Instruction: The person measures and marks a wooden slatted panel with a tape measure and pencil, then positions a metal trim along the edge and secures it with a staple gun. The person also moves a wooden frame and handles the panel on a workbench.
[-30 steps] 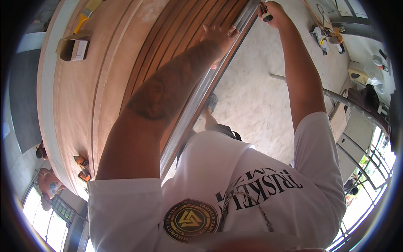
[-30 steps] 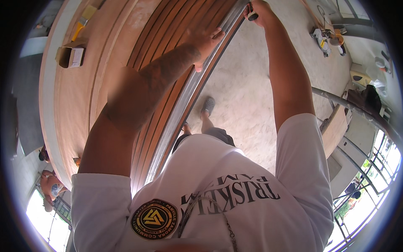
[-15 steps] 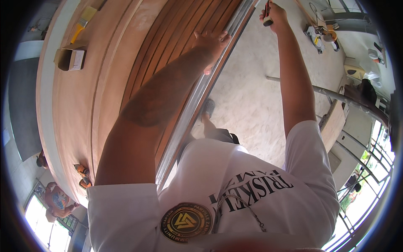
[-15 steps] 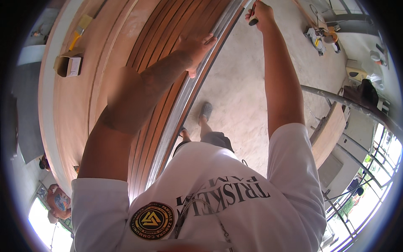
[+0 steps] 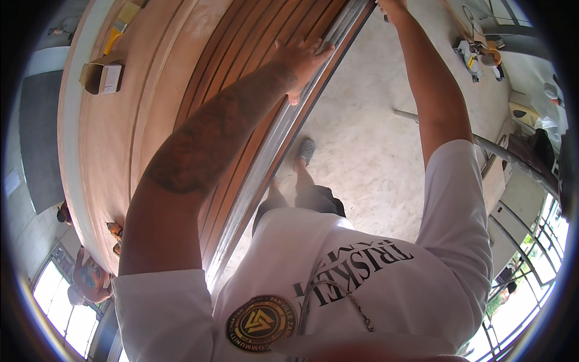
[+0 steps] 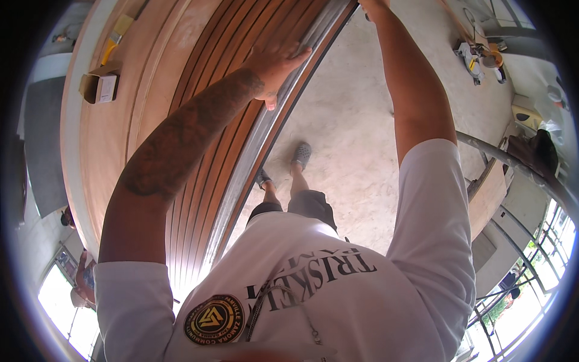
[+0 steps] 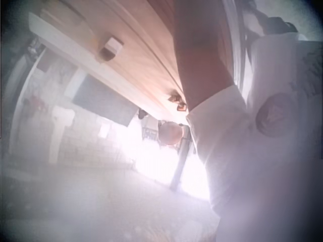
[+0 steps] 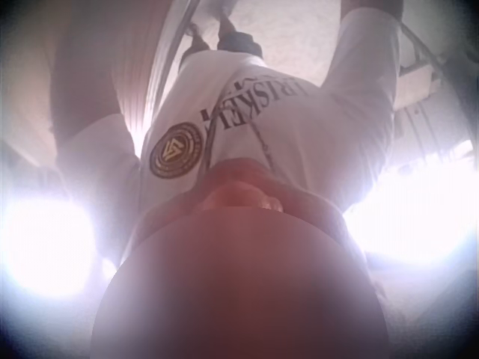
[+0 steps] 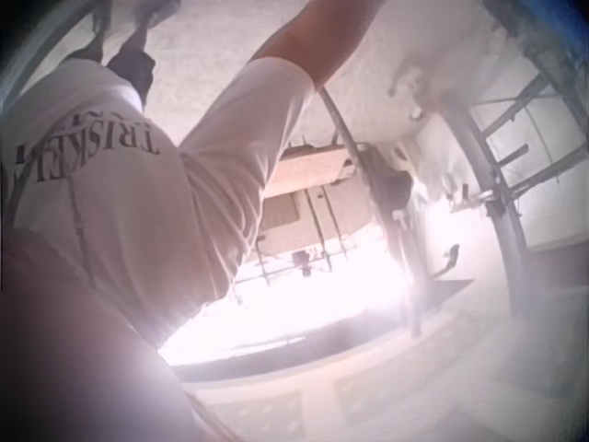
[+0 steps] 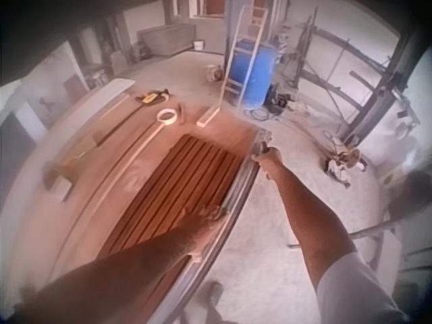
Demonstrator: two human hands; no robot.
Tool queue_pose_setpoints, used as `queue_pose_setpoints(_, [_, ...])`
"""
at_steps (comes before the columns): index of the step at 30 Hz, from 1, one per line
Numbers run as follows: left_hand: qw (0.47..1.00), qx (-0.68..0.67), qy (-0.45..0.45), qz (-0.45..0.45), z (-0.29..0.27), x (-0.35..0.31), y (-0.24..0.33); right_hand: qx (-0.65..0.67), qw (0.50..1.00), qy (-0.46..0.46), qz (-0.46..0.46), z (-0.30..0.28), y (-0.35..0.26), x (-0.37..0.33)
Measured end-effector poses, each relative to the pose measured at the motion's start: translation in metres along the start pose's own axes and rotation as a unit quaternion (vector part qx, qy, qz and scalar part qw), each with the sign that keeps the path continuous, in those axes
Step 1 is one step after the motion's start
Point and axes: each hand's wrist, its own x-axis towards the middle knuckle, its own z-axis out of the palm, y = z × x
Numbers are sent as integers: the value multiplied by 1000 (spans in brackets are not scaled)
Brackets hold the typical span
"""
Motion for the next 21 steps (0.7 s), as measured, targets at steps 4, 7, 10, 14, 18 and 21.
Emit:
queue_pose_setpoints(4, [1000, 12, 13, 0, 2, 1, 2, -17, 999, -28, -6, 0, 3, 14])
queue_pose_setpoints(7, [1000, 14, 19, 1, 0, 1, 3, -21, 1000, -18, -13, 0, 3, 14])
queue_pose_setpoints(10, [1000, 14, 13, -1, -1, -1, 3, -24, 999, -20, -8, -1, 1, 10])
queue_pose_setpoints(14, [1000, 23, 18, 2, 0, 0, 4, -9, 1000, -16, -24, -1, 0, 9])
queue_pose_setpoints(18, [1000, 24, 17, -6, -1, 0, 4, 59, 997, -1, 41, -11, 5, 4])
queue_pose_setpoints(21, [1000, 16, 6, -20, -5, -1, 7, 235, 966, -44, 95, -25, 18, -17])
